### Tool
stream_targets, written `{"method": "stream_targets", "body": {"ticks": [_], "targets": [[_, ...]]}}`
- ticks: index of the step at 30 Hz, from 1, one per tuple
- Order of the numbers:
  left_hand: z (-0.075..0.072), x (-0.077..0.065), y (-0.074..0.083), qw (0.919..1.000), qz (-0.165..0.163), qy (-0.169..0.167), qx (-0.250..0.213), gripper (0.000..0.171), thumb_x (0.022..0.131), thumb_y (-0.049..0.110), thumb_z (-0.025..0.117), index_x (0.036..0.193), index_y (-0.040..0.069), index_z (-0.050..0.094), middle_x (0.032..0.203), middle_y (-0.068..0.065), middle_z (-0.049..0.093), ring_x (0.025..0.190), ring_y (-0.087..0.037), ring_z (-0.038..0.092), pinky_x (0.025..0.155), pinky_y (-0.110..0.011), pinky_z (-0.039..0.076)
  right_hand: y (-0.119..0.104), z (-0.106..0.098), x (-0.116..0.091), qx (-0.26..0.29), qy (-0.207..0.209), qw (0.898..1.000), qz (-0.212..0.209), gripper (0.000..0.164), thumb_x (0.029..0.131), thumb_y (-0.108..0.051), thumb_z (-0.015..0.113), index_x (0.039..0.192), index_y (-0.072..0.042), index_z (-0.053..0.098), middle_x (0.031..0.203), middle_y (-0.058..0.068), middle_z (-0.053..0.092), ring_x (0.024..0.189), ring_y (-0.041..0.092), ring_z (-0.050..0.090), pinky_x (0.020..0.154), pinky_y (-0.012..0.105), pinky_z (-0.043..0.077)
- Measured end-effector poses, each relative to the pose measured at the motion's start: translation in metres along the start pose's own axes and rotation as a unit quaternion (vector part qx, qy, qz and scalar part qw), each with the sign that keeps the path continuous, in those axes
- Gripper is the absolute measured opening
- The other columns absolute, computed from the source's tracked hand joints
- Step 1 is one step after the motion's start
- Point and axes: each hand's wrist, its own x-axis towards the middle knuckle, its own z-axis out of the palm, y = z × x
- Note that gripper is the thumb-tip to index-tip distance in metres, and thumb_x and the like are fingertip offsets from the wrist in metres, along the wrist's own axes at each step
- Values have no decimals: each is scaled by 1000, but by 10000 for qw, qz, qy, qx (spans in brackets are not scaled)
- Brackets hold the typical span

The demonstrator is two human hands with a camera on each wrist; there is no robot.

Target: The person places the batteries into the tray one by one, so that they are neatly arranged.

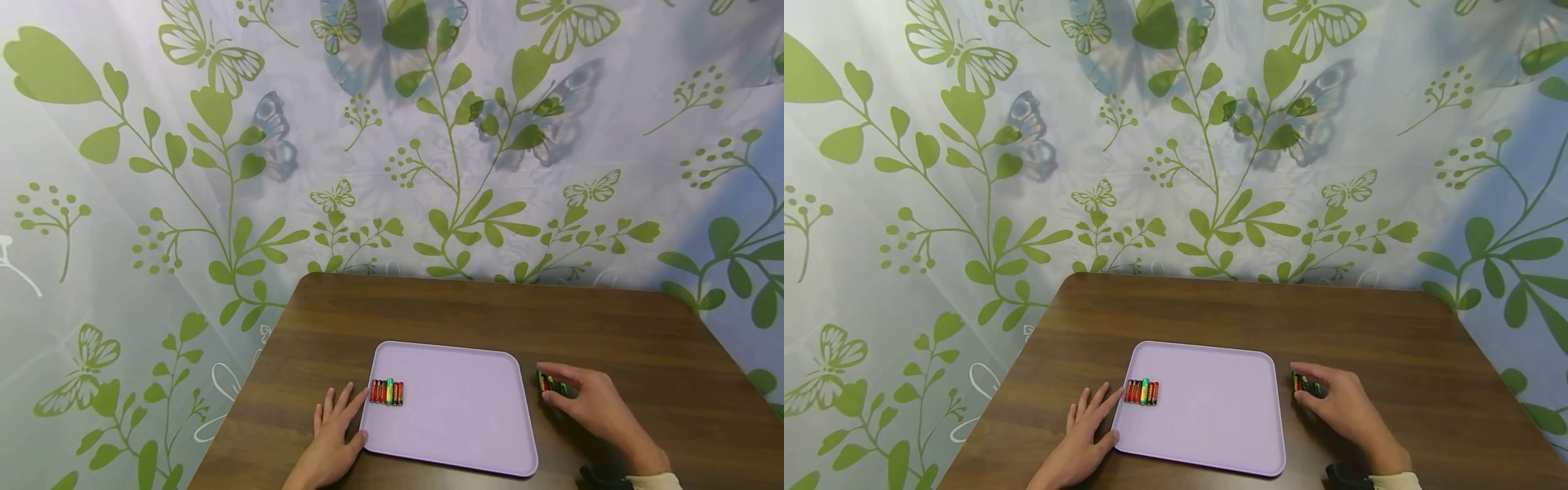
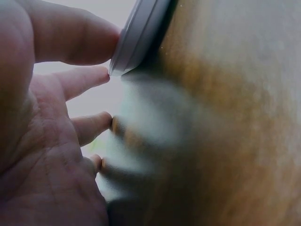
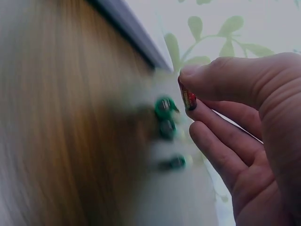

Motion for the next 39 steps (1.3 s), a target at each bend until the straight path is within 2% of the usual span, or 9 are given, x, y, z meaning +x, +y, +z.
{"method": "stream_targets", "body": {"ticks": [6, 8, 14, 19, 29, 39], "targets": [[0, -1, 0, 10000, 54, 13, -22, 73, 97, 10, 72, 166, 18, 49, 178, -29, 25, 164, -62, -7, 123, -81, -15, -20, 20, 9, 118, -136, 9998, 62, 44, 83, -17, 96, 125, -17, 83, 119, -1, 84, 105, 13, 79, 86, 29, 66], [1, -1, -1, 10000, 71, 18, -4, 73, 97, 10, 72, 166, 18, 49, 178, -29, 25, 164, -63, -6, 123, -81, -15, -27, 26, 13, 243, -206, 9994, 97, 44, 84, -15, 95, 126, -16, 83, 121, 0, 84, 108, 14, 79, 89, 30, 66], [1, -1, -1, 10000, 68, 22, 10, 74, 96, 10, 73, 166, 18, 50, 178, -29, 26, 164, -63, -5, 123, -81, -14, -47, 46, 23, 396, -224, 9989, -145, 44, 83, -10, 94, 125, -13, 83, 123, 1, 83, 113, 18, 80, 91, 30, 66], [0, -1, 0, 10000, 78, 30, 6, 73, 96, 9, 73, 166, 16, 49, 178, -30, 26, 164, -64, -5, 123, -81, -14, -63, 63, 33, 573, -348, 9971, -372, 45, 83, -9, 93, 126, -12, 83, 124, -2, 83, 116, 19, 79, 95, 36, 66], [0, -1, 0, 9999, 90, 76, 79, 73, 96, 10, 73, 165, 15, 50, 177, -29, 27, 164, -63, -4, 124, -81, -14, -101, 103, 52, 1056, -620, 9887, -861, 43, 84, -6, 91, 127, -6, 81, 126, 3, 83, 112, 25, 81, 98, 44, 65], [0, -1, 0, 9999, 69, 57, 65, 73, 97, 11, 73, 165, 16, 49, 178, -29, 26, 164, -63, -4, 124, -81, -14, -136, 138, 62, 1355, -955, 9809, -1018, 43, 86, -5, 88, 128, -6, 80, 126, 4, 82, 110, 28, 81, 99, 44, 65]]}}
